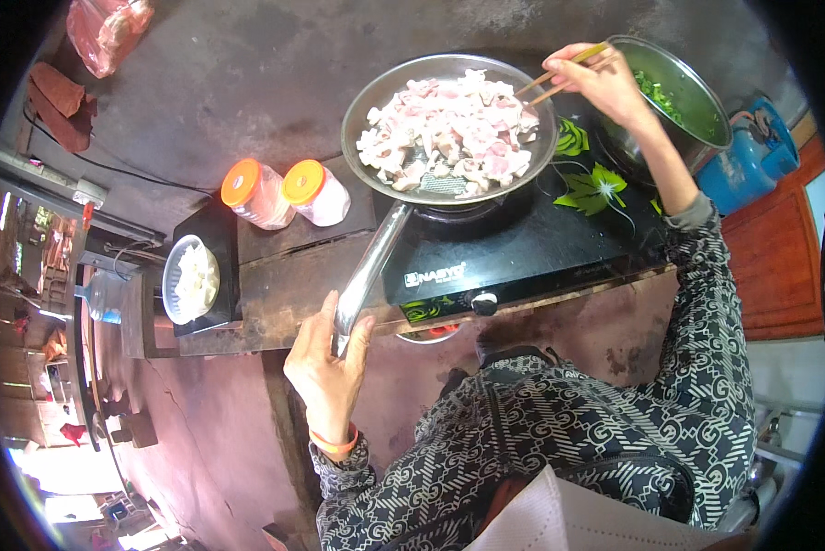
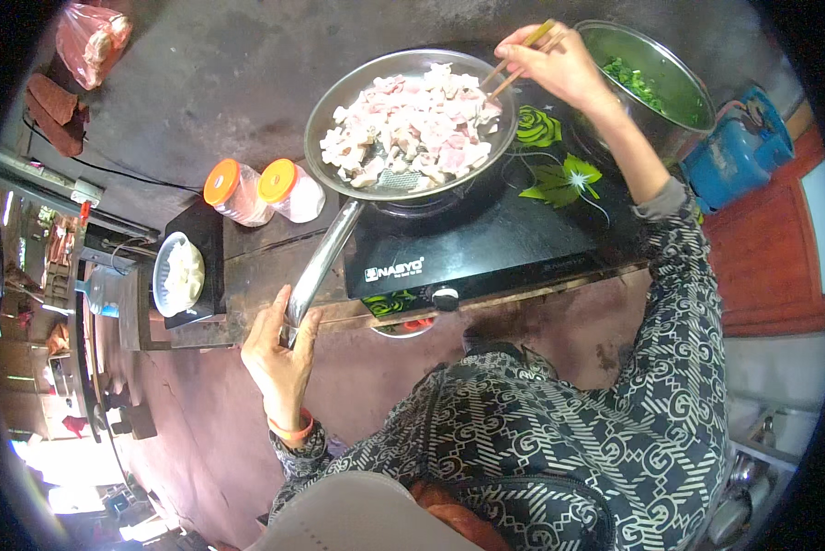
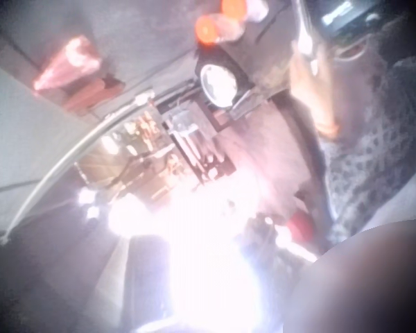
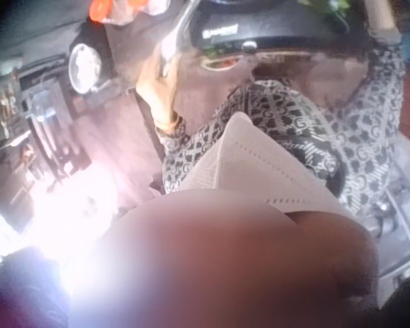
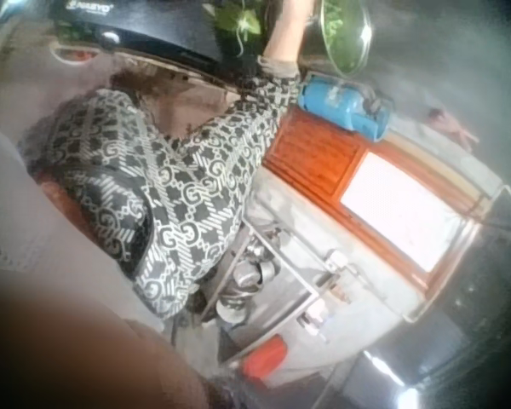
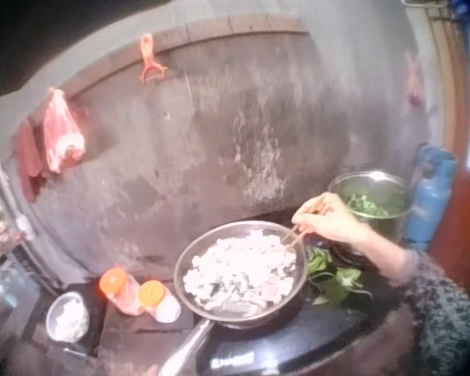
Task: The person stirs chopped green vegetables in a pot on a portable stove, then stirs diced meat in a pan on the same stove. Finally, the person retrieves a pot and fills it with water from a large dispenser.
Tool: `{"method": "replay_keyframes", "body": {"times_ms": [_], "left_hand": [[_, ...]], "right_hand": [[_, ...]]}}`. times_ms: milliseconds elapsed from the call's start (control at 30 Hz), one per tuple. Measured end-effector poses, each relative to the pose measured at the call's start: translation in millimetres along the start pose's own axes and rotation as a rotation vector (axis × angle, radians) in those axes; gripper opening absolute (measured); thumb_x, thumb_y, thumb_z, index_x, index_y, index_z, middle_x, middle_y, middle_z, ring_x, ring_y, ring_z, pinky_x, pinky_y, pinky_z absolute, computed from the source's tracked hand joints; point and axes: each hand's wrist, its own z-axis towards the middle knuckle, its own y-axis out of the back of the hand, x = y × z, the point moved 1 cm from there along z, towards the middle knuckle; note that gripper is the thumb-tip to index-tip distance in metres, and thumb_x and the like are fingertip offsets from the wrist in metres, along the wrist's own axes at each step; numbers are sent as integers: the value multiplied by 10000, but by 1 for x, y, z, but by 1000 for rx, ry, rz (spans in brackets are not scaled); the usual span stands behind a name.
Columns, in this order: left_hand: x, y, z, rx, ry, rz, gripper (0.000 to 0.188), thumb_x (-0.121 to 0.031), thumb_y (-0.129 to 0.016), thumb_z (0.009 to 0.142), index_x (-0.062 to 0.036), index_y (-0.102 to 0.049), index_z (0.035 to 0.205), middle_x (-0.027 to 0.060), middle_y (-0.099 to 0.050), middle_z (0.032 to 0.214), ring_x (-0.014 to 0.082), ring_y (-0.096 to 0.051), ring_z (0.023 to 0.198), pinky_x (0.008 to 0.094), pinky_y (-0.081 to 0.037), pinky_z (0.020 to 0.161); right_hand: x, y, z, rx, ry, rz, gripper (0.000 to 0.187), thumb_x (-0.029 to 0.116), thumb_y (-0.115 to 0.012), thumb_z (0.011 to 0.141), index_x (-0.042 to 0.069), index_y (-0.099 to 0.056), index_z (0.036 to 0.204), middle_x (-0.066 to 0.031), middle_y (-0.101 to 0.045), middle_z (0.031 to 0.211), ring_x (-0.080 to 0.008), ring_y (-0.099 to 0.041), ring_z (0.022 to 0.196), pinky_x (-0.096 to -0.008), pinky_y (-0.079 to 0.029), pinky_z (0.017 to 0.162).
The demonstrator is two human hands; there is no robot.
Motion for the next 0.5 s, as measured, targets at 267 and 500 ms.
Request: {"method": "replay_keyframes", "body": {"times_ms": [267,500], "left_hand": [[9,-16,1,-146,-43,-29,304,-133,-831,800,-16,-754,1069,54,-589,685,117,-508,571,268,-411,533],[10,-13,2,-105,-59,-84,330,-118,-801,833,9,-717,1126,91,-648,777,153,-595,593,267,-462,538]], "right_hand": [[-31,-72,26,74,-46,358,228,179,-702,948,3,-731,1090,-111,-744,991,-182,-729,876,-294,-605,789],[32,-92,-21,166,37,333,201,150,-712,933,-11,-728,1053,-104,-749,954,-166,-727,832,-270,-604,697]]}}
